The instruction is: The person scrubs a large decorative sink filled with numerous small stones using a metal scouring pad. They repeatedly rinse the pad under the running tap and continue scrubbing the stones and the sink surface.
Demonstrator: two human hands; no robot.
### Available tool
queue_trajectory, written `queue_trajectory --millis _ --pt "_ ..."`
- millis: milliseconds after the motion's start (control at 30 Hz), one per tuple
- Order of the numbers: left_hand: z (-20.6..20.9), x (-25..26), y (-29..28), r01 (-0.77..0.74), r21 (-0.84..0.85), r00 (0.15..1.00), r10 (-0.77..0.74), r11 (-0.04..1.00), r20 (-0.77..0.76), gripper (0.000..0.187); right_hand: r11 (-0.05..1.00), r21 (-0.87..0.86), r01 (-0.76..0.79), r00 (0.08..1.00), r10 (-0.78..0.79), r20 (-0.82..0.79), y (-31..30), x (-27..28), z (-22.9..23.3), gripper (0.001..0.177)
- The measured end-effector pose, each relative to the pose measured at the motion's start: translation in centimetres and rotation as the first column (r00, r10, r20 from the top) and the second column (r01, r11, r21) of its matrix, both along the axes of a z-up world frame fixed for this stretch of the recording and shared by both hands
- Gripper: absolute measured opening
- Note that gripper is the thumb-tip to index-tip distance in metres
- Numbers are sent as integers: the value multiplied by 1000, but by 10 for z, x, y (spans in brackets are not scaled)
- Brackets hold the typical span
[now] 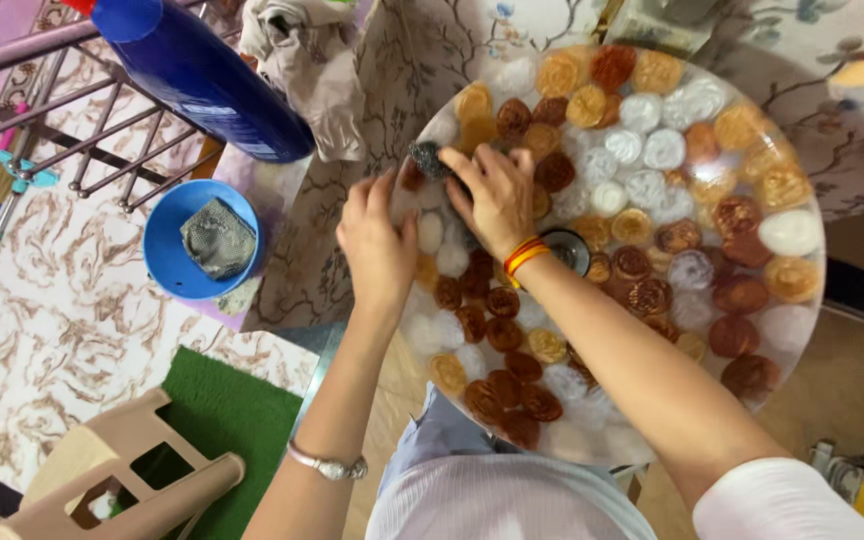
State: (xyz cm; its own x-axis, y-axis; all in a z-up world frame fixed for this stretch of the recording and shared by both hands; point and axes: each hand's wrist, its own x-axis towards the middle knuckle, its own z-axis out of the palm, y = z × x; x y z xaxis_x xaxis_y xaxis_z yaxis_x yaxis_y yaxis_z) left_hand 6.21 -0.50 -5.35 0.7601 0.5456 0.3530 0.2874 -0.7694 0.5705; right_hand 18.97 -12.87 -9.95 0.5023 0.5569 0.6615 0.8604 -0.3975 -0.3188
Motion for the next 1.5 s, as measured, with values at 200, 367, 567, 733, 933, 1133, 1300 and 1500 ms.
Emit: queue_trajectory --millis 200,367,567,733,933,1133,1300,1500 --pt "-3 30 0 199 24 979 -198 980 -40 73 1000 8 21 1000 -21 17 10 11 5 43" --pt "-3 38 -5 207 489 975 -139 847 -171 71 999 32 7 1000 -8 17 16 29 -29 45" --pt "12 34 -10 240 303 926 -123 922 -358 87 975 -223 12 974 39 222 21 74 -29 62" --pt "28 34 -15 231 133 931 -179 964 -319 99 993 -8 -120 990 120 78 37 102 11 45" --pt "18 31 -13 199 279 950 -116 939 -289 86 925 -72 -372 906 379 188 65 86 -2 18" --pt "8 31 -7 53 253 937 39 966 -346 58 996 -84 -3 983 18 184 47 123 11 33" --pt "10 36 10 -22 113 902 69 993 -426 44 951 -20 -309 940 309 146 68 79 7 36" --pt "11 34 13 -57 83 882 89 995 -462 48 982 -184 31 959 23 284 31 165 1 37"
